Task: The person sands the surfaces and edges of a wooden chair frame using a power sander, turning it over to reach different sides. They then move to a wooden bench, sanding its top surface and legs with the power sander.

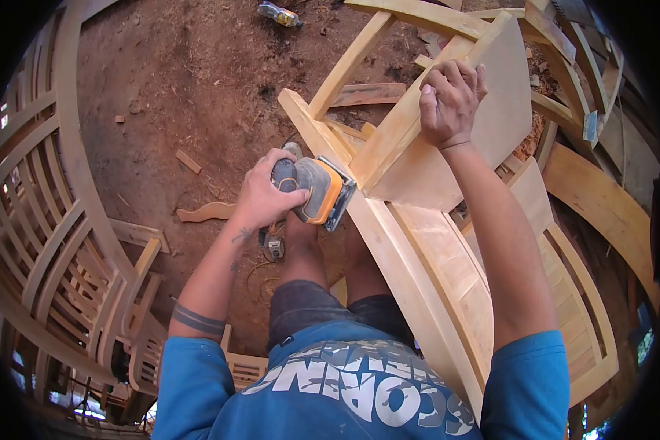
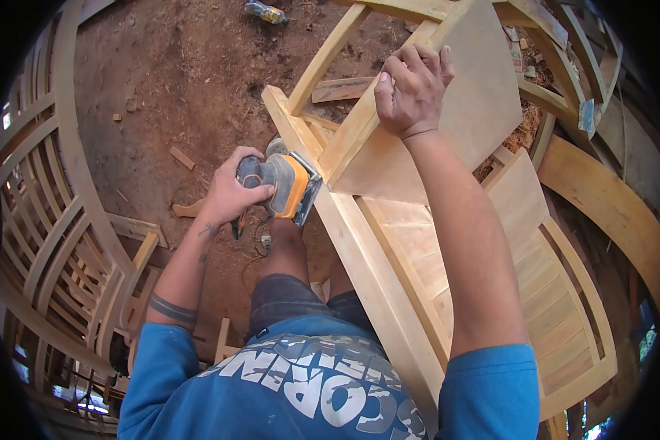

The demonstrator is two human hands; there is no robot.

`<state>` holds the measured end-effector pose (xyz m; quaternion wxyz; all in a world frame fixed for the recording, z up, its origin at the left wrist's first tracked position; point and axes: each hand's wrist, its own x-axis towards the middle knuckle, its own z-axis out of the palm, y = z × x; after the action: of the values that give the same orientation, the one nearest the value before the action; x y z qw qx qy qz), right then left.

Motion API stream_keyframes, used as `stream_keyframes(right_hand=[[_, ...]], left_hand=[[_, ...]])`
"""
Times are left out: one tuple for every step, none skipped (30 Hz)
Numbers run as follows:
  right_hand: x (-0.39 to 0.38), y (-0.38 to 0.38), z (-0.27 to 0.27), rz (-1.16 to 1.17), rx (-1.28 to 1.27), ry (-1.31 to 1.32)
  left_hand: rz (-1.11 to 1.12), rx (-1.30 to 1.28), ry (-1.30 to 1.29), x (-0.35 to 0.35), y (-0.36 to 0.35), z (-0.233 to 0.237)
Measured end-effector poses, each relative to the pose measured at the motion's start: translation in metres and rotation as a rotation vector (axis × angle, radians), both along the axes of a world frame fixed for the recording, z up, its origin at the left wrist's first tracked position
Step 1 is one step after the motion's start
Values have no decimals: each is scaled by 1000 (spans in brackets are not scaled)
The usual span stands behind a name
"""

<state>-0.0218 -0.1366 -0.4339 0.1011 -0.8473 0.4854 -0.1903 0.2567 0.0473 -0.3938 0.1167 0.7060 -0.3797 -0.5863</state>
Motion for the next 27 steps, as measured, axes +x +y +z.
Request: stream_keyframes(right_hand=[[0, 0, 0, -2, 0, -1], [0, 1, 1, -3, 2, 6], [0, 1, 1, -3, 8, 16], [0, 1, 2, 0, 9, 24], [0, 1, 2, -1, 13, 21], [0, 2, 2, -1, 16, 18], [0, 1, 2, -2, 15, 16], [-1, -1, 2, -1, 8, 11], [-1, -1, 2, 1, 8, 6], [0, 1, 1, 2, 10, -1], [0, 2, 1, -1, 10, 2], [0, 2, 0, -3, 9, 4], [0, 1, 0, -4, 5, 5], [0, 0, 0, -2, 10, 7], [-1, 0, 1, 1, 17, 10], [-1, 1, 1, 4, 23, 13], [-1, 1, 2, 4, 27, 6], [0, 2, 2, 4, 30, 0], [0, 1, 2, 5, 31, -7], [0, 0, 2, 5, 30, -9], [-1, 0, 2, 4, 31, -10], [-1, 0, 2, 6, 32, -11], [-1, 0, 3, 9, 38, -12], [0, 0, 4, 13, 43, -14], [0, 0, 5, 17, 47, -16], [0, 0, 5, 17, 53, 6], [0, -1, 5, 19, 56, 6]], left_hand=[[-28, -41, 2, -3, 0, 10], [-58, -78, 5, -10, 2, 23], [-87, -110, 10, -17, 4, 38], [-110, -106, 18, -26, 4, 54], [-110, -110, 45, -35, 4, 71], [-117, -125, 64, -43, 6, 87], [-125, -145, 83, -51, 9, 101], [-142, -181, 104, -58, 11, 115], [-158, -211, 125, -64, 14, 127], [-206, -291, 120, -69, 16, 137], [-221, -300, 156, -73, 16, 149], [-224, -313, 167, -77, 18, 155], [-226, -329, 175, -79, 19, 157], [-213, -304, 149, -77, 19, 154], [-199, -278, 123, -73, 18, 145], [-185, -252, 97, -68, 17, 135], [-137, -206, 88, -61, 16, 120], [-116, -163, 61, -52, 13, 103], [-94, -122, 34, -43, 9, 85], [-81, -121, 11, -34, 8, 67], [-68, -119, -10, -26, 9, 49], [-52, -116, -31, -19, 8, 33], [-59, -103, -55, -13, 5, 20], [-65, -92, -79, -8, 1, 7], [-71, -80, -103, -3, -2, -4], [-68, -78, -105, 1, -4, -16], [-66, -82, -109, 7, -9, -28]])
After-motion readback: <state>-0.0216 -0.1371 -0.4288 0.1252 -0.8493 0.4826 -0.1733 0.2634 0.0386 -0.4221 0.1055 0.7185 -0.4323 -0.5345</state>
